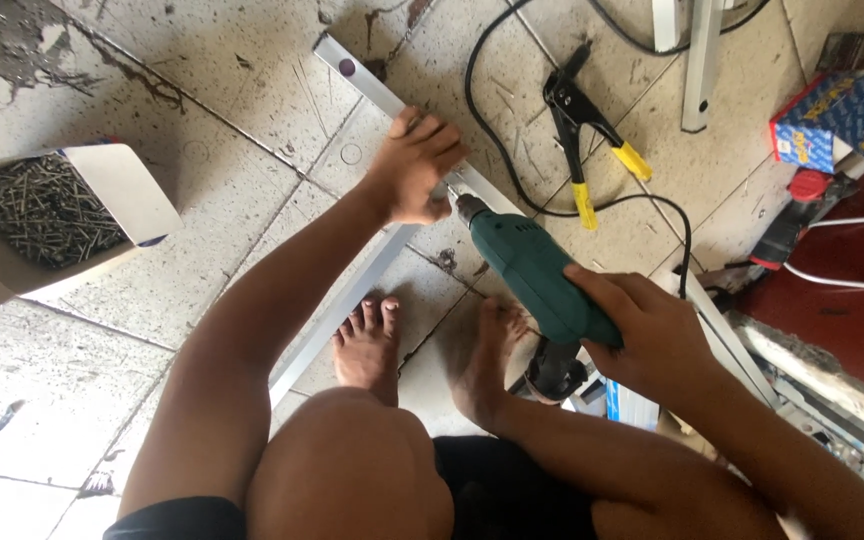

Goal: Assembling an aluminum frame by drilling holes and using a rivet gun to join the pieces.

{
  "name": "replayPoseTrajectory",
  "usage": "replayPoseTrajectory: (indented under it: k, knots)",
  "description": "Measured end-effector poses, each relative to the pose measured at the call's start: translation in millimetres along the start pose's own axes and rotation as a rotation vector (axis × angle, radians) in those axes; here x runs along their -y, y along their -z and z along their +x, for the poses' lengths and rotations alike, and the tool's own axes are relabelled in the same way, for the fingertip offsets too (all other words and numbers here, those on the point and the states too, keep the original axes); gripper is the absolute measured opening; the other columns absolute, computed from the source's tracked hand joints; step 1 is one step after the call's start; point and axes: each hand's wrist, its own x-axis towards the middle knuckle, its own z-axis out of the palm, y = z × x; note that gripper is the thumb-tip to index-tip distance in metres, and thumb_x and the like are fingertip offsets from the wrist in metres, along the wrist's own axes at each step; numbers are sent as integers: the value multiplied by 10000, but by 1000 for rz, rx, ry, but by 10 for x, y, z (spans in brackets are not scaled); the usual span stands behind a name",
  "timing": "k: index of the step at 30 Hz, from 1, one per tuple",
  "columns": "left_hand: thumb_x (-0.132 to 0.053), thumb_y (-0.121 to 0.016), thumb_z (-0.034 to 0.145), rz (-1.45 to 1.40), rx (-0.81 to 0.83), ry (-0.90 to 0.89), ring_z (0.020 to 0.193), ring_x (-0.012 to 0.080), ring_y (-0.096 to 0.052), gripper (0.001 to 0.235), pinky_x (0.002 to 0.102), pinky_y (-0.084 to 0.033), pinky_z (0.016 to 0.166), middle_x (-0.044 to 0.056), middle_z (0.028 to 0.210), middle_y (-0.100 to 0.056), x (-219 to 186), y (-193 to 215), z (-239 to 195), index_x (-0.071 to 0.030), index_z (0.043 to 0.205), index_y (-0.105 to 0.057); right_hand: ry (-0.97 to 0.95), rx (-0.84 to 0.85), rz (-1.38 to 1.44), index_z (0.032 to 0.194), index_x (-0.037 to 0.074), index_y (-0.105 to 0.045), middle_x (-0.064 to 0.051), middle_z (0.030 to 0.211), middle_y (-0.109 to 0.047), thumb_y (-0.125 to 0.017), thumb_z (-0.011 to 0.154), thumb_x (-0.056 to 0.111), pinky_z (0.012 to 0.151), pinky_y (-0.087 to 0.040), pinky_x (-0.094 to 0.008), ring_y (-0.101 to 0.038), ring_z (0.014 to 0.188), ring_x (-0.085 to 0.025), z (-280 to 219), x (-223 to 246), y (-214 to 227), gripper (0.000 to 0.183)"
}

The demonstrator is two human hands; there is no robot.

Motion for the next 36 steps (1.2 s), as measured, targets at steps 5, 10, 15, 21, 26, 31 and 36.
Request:
replayPoseTrajectory:
  k: [5, 10, 15, 21, 26, 31, 36]
  knots:
    - [-462, -822, 576, 23, -44, -11, 1117, 213, -511, 613, 473, -269, 1074, 3, 1118, -607, 17, -54, -2, -216, 1109, -646, 43, 85, -169, 1465, 238, -519, -119, 1005, -653, -807, 680, 148, 714, -627, -450, -731, 881, -326, 112, 138, 73, 841]
    - [-380, -838, 594, -61, 55, 9, 1172, 267, -480, 716, 468, -209, 1122, 23, 1236, -578, 86, -127, 6, -175, 1257, -663, 168, 247, -74, 1438, 174, -525, -127, 879, -600, -767, 742, 414, 497, -479, -341, -593, 647, -244, 443, 464, 300, 775]
    - [-388, -833, 566, -50, 56, 5, 1188, 267, -483, 740, 466, -222, 1117, 19, 1235, -580, 102, -119, 49, -169, 1254, -669, 288, 237, -375, 1476, 252, -480, -112, 899, -593, -716, 795, 314, 446, -496, -275, -592, 649, -192, 415, 448, 171, 723]
    - [-396, -806, 532, -58, 85, 8, 1182, 276, -462, 798, 452, -198, 1126, 28, 1239, -565, 93, -175, 28, -165, 1278, -643, 382, 191, -432, 1433, 251, -494, -182, 884, -626, -663, 835, 739, 424, -483, -274, -623, 657, -228, 463, 487, 168, 789]
    - [-428, -836, 497, 16, 53, 13, 1144, 252, -478, 767, 422, -228, 1100, 1, 1206, -575, 50, -126, 16, -197, 1207, -663, 302, 233, -388, 1405, 279, -528, -101, 770, -563, -648, 835, 735, 412, -446, -286, -554, 554, -196, 615, 603, 302, 739]
    - [-473, -841, 542, 33, 82, 23, 1148, 242, -480, 749, 417, -205, 1125, -17, 1169, -573, 35, -92, 15, -216, 1223, -661, 320, 249, -372, 1421, 270, -524, -132, 854, -602, -699, 794, 573, 404, -476, -272, -602, 634, -205, 661, 562, 367, 718]
    - [-450, -802, 531, 56, 73, 25, 1120, 238, -466, 717, 405, -213, 1105, -7, 1167, -576, 5, -74, 14, -213, 1196, -676, 288, 304, -371, 1478, 274, -500, -107, 917, -583, -726, 684, 161, 448, -473, -260, -598, 703, -200, 601, 531, 436, 833]
